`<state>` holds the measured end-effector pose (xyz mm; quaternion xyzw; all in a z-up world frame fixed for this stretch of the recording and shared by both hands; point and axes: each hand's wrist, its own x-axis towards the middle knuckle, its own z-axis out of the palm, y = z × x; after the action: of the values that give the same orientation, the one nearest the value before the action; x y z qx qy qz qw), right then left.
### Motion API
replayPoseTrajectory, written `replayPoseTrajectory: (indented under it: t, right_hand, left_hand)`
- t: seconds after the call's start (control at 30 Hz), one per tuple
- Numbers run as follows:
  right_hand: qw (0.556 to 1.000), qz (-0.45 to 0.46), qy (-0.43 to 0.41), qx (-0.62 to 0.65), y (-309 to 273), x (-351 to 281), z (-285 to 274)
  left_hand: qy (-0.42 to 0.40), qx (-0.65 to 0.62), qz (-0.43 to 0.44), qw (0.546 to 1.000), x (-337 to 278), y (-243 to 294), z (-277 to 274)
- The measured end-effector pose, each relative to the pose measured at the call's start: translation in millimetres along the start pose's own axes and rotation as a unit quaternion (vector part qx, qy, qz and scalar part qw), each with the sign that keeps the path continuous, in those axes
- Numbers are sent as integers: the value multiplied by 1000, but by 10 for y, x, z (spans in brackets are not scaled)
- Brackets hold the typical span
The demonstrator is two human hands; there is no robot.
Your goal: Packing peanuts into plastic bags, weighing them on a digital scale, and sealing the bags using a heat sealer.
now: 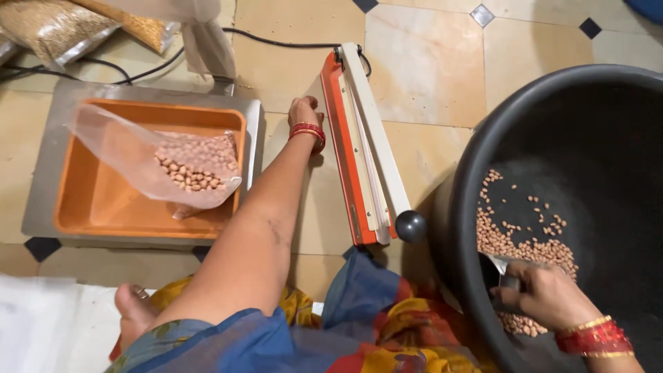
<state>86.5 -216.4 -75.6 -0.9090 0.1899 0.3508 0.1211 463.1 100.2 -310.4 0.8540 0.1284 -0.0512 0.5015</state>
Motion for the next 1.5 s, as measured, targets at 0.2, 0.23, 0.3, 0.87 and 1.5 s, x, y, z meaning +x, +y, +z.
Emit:
replayPoseTrajectory:
  t: [0.2, 0.23, 0.3, 0.87, 1.5]
  right_hand:
    - [999, 35, -37, 4, 6, 22, 36]
    - [999, 25, -25, 10, 13, 28, 29]
    - [1000, 10, -16, 10, 38, 16, 14]
    - [995, 18, 99, 12, 128, 72, -78]
    - [984, -17, 169, -48, 646, 293, 143]
  left_hand:
    - [21, 222, 109, 969, 206, -167, 184]
    - [11, 239, 94, 966, 160, -107, 149]
    - [5, 256, 72, 964, -146, 128, -79]
    - [5, 511, 362, 780, -1751, 1167, -3402]
    - [-208, 58, 334, 917, -3424, 985, -1724]
